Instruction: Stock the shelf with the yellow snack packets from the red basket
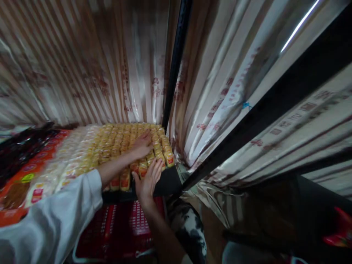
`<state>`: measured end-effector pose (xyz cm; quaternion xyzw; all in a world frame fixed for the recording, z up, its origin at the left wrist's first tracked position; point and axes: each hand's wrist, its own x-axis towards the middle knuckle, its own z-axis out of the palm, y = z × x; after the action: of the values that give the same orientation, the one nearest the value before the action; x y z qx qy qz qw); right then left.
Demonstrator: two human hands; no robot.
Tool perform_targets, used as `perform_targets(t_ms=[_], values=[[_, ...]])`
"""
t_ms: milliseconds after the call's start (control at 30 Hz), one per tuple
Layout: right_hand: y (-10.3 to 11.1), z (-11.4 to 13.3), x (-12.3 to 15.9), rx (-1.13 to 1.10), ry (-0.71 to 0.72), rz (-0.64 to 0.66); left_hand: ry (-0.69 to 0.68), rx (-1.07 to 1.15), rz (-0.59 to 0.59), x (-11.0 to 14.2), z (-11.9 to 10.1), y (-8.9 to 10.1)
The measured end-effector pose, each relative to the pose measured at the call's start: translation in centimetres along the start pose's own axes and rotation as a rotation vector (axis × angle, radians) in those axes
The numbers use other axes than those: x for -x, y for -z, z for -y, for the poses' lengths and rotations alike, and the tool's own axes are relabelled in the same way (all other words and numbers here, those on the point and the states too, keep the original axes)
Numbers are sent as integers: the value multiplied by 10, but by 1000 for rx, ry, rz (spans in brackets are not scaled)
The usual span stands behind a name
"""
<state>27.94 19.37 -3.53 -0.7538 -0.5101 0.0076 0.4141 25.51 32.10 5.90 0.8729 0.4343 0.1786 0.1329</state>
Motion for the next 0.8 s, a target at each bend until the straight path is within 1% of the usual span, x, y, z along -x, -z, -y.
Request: perform_targets(t_ms=[33, 100, 200, 233, 267, 333, 433, 500, 600, 700, 800], values=[[0, 0, 0, 0, 1, 2, -8, 55, -39, 13, -1, 5], [-1, 0, 0, 1, 8, -1, 20, 134, -107, 45, -3, 14], [0, 0, 0, -6, 19, -5, 65, 198, -226, 101, -6, 20], [2, 1, 1, -12, 18, -8, 71, 215, -260, 120, -8, 19], [3, 2, 1, -21, 14, -16, 69, 230, -270, 138, -10, 17], [8, 3, 1, -51, 10, -38, 23, 248, -256, 170, -14, 8], [20, 2, 2, -118, 20, -87, 15, 272, -232, 203, -17, -7], [27, -2, 3, -151, 24, -93, 36, 282, -223, 214, -18, -15], [36, -9, 6, -157, 10, -54, 41, 232, -247, 214, -17, -18], [40, -14, 8, -125, 7, -30, -2, 117, -288, 200, -16, -12], [40, -16, 10, -114, 1, 0, -29, -15, -285, 178, -15, -2]])
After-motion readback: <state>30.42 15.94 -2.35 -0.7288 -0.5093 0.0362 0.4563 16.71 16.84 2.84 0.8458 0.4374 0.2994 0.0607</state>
